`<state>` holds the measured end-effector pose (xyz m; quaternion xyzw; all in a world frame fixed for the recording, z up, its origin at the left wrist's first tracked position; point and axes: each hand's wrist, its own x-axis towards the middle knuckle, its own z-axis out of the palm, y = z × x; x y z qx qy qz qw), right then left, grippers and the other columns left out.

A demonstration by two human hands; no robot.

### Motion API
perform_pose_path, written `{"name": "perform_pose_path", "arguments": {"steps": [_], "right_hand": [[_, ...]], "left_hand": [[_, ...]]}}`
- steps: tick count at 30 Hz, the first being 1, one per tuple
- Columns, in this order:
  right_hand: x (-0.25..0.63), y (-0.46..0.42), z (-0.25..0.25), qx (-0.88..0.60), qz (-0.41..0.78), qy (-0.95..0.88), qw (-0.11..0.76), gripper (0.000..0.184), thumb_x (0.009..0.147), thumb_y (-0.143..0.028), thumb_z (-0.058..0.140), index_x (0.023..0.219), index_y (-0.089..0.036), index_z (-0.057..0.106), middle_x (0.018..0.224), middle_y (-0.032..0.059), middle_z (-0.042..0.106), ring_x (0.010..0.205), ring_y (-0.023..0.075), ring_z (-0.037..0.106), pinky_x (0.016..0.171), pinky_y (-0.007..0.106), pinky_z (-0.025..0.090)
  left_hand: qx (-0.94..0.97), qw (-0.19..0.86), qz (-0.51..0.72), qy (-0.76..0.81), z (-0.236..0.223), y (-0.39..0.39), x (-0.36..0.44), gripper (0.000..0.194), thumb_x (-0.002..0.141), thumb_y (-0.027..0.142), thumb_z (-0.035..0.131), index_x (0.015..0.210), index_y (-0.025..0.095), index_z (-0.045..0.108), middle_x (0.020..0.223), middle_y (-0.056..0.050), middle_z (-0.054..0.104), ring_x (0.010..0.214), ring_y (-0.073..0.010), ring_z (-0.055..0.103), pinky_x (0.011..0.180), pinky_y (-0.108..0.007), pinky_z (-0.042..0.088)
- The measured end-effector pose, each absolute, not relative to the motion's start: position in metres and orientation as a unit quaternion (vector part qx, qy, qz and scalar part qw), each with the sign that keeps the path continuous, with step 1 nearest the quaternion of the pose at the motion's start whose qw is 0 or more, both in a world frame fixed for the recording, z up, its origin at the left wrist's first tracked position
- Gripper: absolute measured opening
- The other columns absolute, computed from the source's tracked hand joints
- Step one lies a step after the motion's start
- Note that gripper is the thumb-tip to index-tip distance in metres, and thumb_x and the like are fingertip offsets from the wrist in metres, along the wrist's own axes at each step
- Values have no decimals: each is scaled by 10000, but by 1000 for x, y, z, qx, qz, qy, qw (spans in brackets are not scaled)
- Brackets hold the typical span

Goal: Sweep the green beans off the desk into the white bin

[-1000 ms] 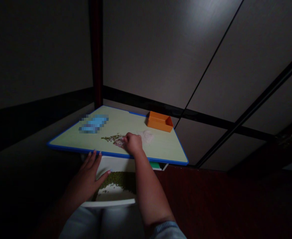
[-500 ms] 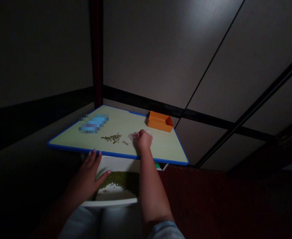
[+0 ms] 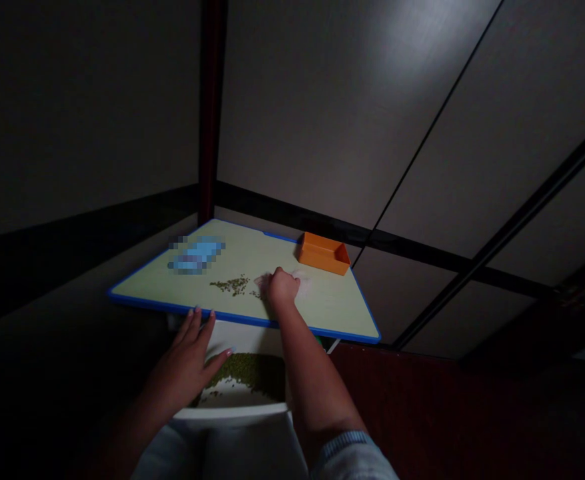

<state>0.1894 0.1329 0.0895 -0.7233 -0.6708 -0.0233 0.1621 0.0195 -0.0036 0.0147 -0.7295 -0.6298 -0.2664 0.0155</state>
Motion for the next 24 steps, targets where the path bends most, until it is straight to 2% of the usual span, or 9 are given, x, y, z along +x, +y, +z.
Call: {"name": "perform_pose_path", "arguments": {"steps": [7,17,24], "right_hand": [[184,163,93,-716,-32,-686,127,349,905,-406,435,1033,-140,620,1011,176,705,969,267,655,813,351,389],[153,202,94,-625,23,-773,104,203,876,-326,506,997,-216,626,1057,75,706,991,222,630,813,321,377],[161,194,91,-546,54,-830,100,188,900,-334,490,946,-223,635,972,42,716,905,170,623,800,274,358]], "left_hand": [[-722,2,-256,-643,15,-4,25,795,772,552,460,1376,48,346,1506,-261,222,1419,-343,135,1093,-457,329],[-710,-13,-231,-665,21,-10,30,757,784,508,465,1392,78,328,1517,-233,213,1425,-313,125,1097,-420,329],[-711,14,-251,-656,10,-6,30,784,773,540,463,1384,65,339,1508,-242,241,1427,-324,151,1090,-434,338]]}}
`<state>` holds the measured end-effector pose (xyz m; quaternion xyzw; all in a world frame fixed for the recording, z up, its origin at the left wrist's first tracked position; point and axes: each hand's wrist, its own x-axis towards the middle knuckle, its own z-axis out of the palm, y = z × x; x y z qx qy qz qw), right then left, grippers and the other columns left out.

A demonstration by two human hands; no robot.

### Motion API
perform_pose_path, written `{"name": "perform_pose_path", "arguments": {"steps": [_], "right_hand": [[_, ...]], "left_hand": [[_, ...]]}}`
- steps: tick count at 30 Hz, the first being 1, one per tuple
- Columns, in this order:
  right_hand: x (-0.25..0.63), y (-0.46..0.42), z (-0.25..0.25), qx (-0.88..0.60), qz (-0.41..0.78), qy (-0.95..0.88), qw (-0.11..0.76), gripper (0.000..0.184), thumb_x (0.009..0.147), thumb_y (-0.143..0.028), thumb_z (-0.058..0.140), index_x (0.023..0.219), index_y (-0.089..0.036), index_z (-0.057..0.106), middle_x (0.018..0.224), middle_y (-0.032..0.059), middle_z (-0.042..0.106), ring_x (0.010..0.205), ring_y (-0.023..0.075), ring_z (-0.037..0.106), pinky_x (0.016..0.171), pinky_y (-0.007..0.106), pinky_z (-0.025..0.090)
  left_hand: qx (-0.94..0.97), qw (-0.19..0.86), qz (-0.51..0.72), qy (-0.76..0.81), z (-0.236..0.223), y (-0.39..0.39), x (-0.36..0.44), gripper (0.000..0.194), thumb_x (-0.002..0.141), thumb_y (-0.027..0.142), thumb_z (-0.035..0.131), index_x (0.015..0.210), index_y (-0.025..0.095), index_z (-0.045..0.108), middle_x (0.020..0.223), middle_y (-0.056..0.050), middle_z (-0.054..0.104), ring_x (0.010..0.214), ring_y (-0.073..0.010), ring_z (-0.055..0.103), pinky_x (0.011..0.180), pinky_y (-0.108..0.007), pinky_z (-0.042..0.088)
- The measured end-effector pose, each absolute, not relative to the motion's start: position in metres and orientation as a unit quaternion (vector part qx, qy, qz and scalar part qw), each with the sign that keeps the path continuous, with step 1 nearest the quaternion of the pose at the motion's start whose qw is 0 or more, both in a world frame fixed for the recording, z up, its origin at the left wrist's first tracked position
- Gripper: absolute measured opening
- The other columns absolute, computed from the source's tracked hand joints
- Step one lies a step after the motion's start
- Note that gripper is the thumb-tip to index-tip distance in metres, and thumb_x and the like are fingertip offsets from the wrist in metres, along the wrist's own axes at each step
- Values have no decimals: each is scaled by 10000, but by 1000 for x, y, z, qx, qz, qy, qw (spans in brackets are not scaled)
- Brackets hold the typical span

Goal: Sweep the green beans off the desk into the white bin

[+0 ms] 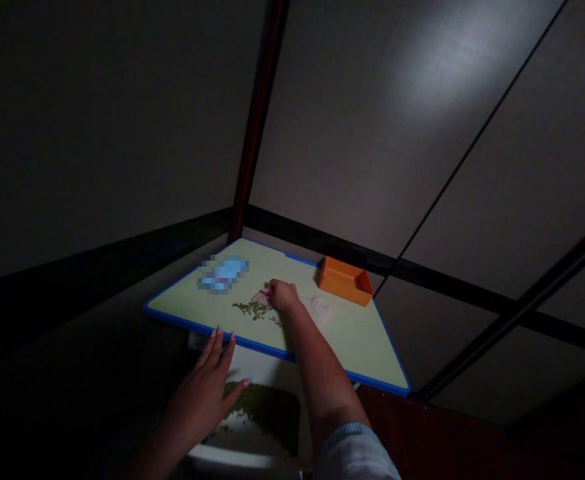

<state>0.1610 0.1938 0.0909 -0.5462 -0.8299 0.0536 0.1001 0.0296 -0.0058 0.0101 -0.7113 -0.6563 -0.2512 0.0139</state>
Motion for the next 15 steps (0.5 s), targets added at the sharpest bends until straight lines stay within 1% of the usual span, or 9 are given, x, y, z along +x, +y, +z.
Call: {"name": "perform_pose_path", "arguments": {"steps": [5,10,15], "right_hand": [[176,185,87,-519,66,-845,110,154,882,-303,516,907,-219,642,908,29,712,844,162,609,752,250,355],[190,171,83,-512,76,-847,126,151,879,-267,504,892,-207,643,865,32,710,782,156,595,703,236,355],[203,160,80,-513,84,-843,139,141,871,-259,511,878,-206,642,847,28,705,756,150,587,678,226,357]], "left_hand": [[-709,31,-261,-654,6,-2,30,794,770,542,467,1370,35,351,1492,-257,271,1424,-330,172,1090,-435,339],[-710,35,-241,-661,10,-1,30,810,764,533,474,1359,-3,350,1479,-276,285,1417,-341,187,1094,-425,337],[-710,39,-230,-664,12,1,30,813,759,529,480,1352,-13,356,1474,-283,293,1418,-340,191,1099,-425,331]]}}
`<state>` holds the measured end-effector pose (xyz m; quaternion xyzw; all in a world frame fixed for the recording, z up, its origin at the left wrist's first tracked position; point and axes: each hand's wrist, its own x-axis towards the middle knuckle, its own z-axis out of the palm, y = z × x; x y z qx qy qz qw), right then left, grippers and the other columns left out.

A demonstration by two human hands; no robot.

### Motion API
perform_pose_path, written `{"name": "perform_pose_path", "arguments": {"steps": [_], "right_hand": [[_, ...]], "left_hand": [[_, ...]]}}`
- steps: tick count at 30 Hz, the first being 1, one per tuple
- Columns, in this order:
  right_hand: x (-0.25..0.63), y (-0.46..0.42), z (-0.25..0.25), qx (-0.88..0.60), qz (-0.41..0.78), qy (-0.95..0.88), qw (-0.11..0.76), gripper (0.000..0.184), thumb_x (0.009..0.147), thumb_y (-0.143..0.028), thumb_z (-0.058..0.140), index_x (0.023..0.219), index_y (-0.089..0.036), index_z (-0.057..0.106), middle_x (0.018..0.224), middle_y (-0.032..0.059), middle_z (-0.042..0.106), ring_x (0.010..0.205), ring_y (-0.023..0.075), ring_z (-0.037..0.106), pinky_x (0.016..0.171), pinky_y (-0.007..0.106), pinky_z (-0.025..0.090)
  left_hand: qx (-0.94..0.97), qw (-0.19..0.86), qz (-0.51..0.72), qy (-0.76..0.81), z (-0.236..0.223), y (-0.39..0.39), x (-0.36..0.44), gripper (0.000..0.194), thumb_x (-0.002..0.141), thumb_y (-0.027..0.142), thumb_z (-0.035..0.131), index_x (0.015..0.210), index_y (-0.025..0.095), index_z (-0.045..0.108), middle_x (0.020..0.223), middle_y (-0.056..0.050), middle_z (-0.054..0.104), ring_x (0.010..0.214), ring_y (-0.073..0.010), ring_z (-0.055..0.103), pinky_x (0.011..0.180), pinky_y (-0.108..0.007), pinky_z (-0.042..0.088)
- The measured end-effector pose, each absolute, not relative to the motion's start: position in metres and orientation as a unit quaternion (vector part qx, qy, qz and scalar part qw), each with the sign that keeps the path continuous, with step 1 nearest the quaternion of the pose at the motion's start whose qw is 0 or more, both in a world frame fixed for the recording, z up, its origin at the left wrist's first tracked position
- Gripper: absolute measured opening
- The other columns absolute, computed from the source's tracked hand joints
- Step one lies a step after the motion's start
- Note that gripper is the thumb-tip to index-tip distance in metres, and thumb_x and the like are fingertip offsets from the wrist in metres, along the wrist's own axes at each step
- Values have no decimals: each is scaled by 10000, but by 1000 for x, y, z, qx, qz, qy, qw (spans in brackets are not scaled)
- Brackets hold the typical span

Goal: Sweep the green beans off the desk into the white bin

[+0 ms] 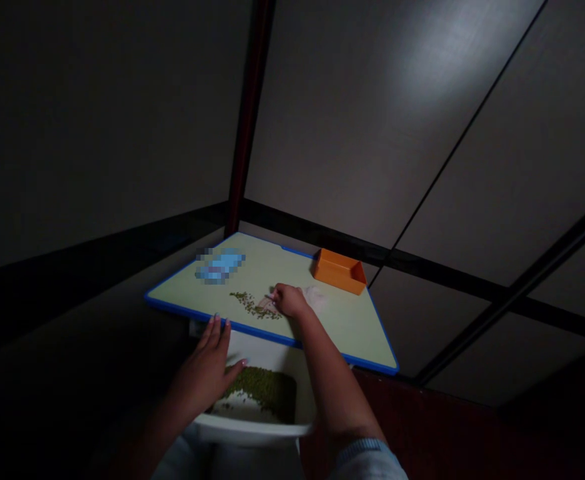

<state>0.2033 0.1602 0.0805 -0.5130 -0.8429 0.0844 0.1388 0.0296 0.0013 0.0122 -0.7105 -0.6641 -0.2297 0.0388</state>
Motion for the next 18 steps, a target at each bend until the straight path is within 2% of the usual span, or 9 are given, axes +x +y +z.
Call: {"name": "perform_pose_path", "arguments": {"steps": [6,10,13,18], "right_hand": [[215,152,81,-511,83,-839,169,142,879,-244,494,871,-203,630,818,22,699,732,146,576,694,234,349],[218,142,85,-506,65,-838,193,126,872,-210,497,887,-201,622,868,32,693,782,153,569,763,254,334],[221,134,89,-509,50,-834,209,117,877,-230,508,890,-192,619,881,45,683,832,165,564,815,274,316],[235,124,96,-564,31,-788,244,161,913,-251,458,931,-191,606,921,57,685,883,177,566,812,282,313]], "left_hand": [[-710,50,-215,-669,12,5,27,824,746,510,500,1348,-32,347,1469,-298,285,1411,-354,196,1098,-436,327],[-708,64,-213,-670,12,7,24,836,740,529,494,1345,-30,350,1488,-295,240,1416,-354,178,1094,-448,329],[-708,73,-213,-669,11,9,24,827,737,523,491,1330,-39,368,1470,-299,279,1407,-358,216,1089,-455,337],[-702,86,-223,-670,7,14,27,832,737,520,470,1312,-73,369,1456,-324,282,1409,-377,202,1090,-480,329]]}}
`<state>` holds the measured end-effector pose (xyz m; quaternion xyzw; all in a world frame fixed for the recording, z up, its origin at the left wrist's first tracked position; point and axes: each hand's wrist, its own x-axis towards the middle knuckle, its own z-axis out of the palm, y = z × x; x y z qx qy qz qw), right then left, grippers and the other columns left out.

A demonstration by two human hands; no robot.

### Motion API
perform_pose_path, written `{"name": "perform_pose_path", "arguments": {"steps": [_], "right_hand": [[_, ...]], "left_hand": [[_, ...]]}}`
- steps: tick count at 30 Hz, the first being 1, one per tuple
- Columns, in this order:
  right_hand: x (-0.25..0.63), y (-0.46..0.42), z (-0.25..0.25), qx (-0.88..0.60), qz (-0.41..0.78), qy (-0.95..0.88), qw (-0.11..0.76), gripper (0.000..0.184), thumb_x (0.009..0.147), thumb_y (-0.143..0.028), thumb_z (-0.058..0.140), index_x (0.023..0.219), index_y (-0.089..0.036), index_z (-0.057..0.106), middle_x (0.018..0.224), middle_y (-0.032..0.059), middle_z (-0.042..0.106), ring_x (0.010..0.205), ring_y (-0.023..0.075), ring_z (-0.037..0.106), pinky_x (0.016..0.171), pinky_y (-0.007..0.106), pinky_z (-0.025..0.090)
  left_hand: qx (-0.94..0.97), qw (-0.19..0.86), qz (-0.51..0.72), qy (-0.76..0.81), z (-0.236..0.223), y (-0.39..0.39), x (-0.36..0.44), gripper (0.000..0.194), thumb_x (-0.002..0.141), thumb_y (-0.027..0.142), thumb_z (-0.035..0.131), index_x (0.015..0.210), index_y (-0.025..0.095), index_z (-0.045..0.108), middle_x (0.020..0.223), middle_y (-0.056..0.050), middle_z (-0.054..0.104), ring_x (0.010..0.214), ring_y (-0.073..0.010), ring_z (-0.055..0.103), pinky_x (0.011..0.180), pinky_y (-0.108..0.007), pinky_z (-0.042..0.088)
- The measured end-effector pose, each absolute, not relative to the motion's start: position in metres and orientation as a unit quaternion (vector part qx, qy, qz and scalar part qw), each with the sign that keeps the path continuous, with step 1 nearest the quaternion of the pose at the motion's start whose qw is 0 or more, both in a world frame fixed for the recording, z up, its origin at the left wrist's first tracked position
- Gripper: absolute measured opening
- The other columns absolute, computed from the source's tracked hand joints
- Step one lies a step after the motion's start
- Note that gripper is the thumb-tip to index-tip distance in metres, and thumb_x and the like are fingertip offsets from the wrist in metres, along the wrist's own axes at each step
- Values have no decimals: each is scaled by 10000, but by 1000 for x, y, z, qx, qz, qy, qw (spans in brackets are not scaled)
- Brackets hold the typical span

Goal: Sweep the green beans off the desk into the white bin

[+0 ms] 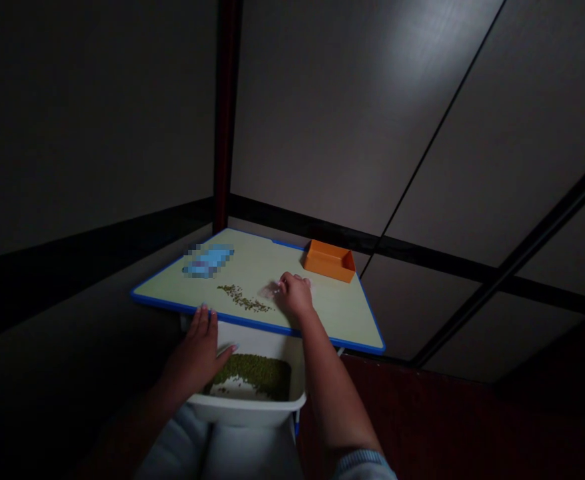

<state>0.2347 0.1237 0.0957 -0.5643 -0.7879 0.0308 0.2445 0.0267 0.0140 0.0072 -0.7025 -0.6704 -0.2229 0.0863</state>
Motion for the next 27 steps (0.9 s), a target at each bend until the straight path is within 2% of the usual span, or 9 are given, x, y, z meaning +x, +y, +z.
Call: {"name": "perform_pose_path", "arguments": {"steps": [5,8,15,27], "right_hand": [[245,105,92,-702,52,-670,235,203,938,-310,422,975,-225,603,943,65,704,844,195,604,682,277,318],[244,90,87,-732,34,-645,214,210,938,-325,425,984,-243,613,924,82,702,886,221,611,689,296,314],[239,73,82,-724,-43,-659,200,216,941,-279,420,970,-231,628,902,98,682,934,237,570,745,327,293],[240,77,73,-702,-45,-683,198,209,940,-272,425,943,-237,631,921,80,682,951,225,538,739,323,248]], "left_hand": [[-694,92,-239,-673,0,16,30,868,714,520,484,1336,-65,329,1477,-322,246,1416,-388,175,1090,-508,315],[-695,94,-240,-671,-2,16,31,888,704,512,492,1336,-84,310,1475,-341,232,1415,-409,162,1084,-509,316],[-713,102,-224,-657,0,11,30,881,733,530,451,1339,-90,296,1462,-352,262,1413,-421,174,1076,-507,314],[-716,78,-264,-642,-1,11,27,848,775,540,398,1335,-89,300,1462,-372,226,1419,-421,146,1068,-536,323]]}}
